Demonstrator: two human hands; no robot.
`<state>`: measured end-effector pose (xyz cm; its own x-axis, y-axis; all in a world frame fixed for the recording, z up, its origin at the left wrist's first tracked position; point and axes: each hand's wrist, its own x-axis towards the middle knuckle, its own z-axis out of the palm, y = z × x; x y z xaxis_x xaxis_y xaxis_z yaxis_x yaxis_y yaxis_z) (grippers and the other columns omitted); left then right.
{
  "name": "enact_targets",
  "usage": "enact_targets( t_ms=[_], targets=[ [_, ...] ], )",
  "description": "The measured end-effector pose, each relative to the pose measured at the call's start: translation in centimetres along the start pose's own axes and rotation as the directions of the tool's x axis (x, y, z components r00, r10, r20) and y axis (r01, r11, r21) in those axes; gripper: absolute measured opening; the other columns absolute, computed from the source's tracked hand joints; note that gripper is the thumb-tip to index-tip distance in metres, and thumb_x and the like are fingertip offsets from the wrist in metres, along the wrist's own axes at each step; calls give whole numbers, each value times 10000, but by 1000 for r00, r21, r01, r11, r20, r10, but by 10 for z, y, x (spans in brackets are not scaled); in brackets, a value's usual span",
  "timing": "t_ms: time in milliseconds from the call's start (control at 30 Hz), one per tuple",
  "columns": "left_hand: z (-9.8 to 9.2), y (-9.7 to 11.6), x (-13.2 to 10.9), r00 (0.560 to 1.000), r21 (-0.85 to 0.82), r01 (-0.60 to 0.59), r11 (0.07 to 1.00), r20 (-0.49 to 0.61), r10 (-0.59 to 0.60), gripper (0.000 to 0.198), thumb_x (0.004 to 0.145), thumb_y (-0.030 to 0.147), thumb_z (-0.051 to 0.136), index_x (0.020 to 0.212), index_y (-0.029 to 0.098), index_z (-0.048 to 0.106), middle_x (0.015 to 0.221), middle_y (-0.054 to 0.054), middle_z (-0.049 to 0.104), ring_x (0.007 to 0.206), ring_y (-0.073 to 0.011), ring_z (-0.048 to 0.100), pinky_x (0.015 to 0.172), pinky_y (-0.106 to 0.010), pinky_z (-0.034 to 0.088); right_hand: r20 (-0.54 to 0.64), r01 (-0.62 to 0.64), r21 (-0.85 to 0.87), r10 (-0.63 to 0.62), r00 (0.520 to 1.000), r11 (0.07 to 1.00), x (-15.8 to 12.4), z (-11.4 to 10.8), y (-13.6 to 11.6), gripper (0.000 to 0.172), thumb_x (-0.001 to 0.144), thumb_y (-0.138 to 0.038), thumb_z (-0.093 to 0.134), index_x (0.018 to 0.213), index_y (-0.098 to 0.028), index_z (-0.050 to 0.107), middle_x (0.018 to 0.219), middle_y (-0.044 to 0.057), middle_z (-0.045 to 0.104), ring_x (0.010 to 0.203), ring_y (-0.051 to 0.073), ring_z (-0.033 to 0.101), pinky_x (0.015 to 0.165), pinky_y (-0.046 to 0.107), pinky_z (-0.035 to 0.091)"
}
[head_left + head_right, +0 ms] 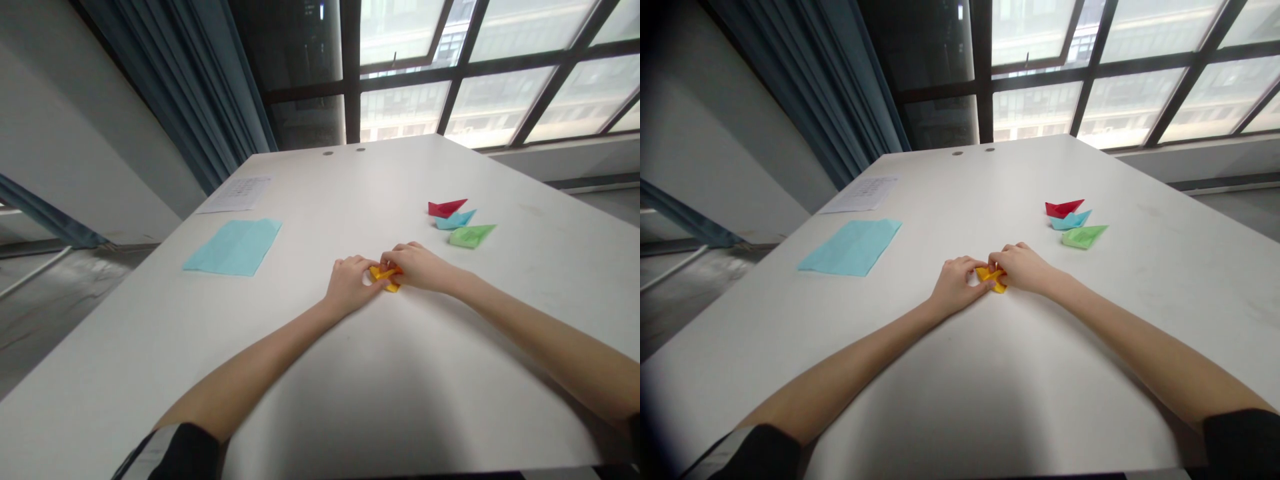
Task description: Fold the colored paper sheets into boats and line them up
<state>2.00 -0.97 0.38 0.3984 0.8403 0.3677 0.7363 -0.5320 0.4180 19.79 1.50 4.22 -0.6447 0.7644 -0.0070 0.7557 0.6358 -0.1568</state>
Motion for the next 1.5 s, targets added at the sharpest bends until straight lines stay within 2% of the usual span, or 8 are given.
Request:
enact_targets(
  t_ms=[300,500,600,767,967,1100,1333,1500],
  targets=[
    [-2,2,0,1000,-31,-3,1000,-3,3,384,755,530,553,969,215,608,933,-30,656,895,-191,582,811,-344,394,30,2,-33,-1,1000,999,-1,-3,-1,131,738,-231,550,837,-229,637,848,18,686,892,195,581,804,333,352],
    [-12,10,-2,1000,2,6,1000,30,-6,640,722,643,504,1176,192,479,1089,-78,605,1008,-220,542,866,-373,390,12,-28,-25,29,1000,999,-8,-24,7,148,721,-196,517,807,-229,633,832,-2,687,875,189,580,777,320,368],
    [-14,9,-6,992,119,22,993,117,-36,751,709,714,426,1242,185,433,1243,-123,511,1142,-267,456,941,-427,345,21,-70,-17,71,997,997,-19,-38,20,145,700,-201,519,780,-230,636,804,4,678,851,199,583,733,306,389],
    [-8,0,-11,949,264,48,963,288,-126,898,697,784,277,1369,188,286,1455,-158,224,1327,-344,189,1034,-545,176,62,-205,2,205,977,979,-50,-47,57,137,670,-199,524,728,-235,642,762,17,646,805,219,584,709,319,415],
    [-4,-3,-12,941,294,47,955,308,-141,883,721,772,217,1396,203,228,1476,-128,174,1349,-332,124,1051,-548,140,77,-327,17,325,943,945,-89,-34,114,156,652,-130,557,713,-220,669,776,50,655,755,197,583,686,297,409],
    [-5,-2,-13,941,300,44,953,309,-140,888,724,771,204,1396,190,231,1473,-140,174,1347,-337,128,1050,-550,141,81,-383,1,381,921,924,-99,-23,141,137,675,-179,575,754,-224,678,836,68,679,800,210,576,704,308,398],
    [-6,-2,-15,942,294,45,955,305,-138,887,721,776,184,1394,199,235,1474,-136,174,1349,-329,125,1050,-552,136,68,-448,-98,455,888,888,-94,-21,143,190,675,-181,570,819,-228,685,849,86,683,842,232,569,698,326,391],
    [-7,-1,-15,943,294,44,955,303,-137,879,724,772,196,1395,205,235,1473,-134,180,1349,-328,127,1050,-544,144,85,-442,-42,444,892,896,-96,-29,142,202,680,-177,581,850,-220,682,888,97,687,805,226,593,712,322,404]
  ],
)
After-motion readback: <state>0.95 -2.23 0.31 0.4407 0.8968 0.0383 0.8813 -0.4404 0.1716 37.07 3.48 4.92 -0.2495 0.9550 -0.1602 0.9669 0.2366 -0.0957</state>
